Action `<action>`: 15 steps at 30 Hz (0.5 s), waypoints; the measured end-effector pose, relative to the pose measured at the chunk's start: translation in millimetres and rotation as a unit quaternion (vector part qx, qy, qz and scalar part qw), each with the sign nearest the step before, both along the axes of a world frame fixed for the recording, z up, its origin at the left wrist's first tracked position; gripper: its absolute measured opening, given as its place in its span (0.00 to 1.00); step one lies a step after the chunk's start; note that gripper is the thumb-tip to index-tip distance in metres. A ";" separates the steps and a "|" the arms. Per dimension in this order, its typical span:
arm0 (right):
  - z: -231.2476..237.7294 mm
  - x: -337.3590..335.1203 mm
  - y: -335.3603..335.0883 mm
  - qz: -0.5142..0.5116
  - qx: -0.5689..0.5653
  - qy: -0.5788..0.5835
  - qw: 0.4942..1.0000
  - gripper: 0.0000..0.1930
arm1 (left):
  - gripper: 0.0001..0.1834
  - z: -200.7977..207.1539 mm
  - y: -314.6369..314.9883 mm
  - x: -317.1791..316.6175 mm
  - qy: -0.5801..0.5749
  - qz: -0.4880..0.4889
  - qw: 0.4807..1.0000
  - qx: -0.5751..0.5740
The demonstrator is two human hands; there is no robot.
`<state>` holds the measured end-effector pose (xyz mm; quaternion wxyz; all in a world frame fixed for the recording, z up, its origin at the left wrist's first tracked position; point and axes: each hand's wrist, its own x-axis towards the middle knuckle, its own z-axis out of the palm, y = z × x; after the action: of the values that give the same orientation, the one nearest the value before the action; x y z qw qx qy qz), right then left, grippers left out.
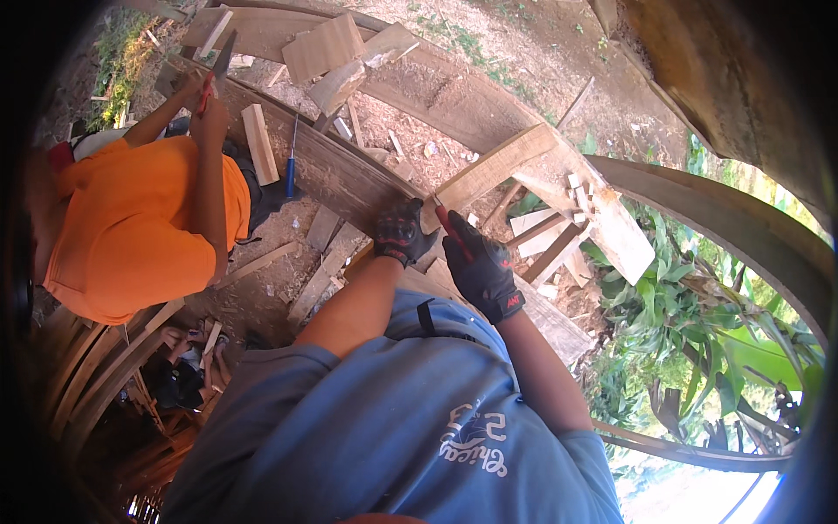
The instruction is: The person saws a wooden plank by hand and moves a large wooden beam into position on a frame.
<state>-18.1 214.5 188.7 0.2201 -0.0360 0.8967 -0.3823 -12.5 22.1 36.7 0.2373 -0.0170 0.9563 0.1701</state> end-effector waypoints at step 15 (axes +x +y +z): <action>-62.1 -46.9 -40.9 0.052 -0.017 0.135 0.989 0.20 | 0.37 -8.7 -2.4 -4.3 0.042 0.005 0.997 0.057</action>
<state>-65.0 173.6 126.7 0.1158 -0.1376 0.9087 -0.3768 -16.8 19.7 27.9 0.1966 -0.0013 0.9542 0.2257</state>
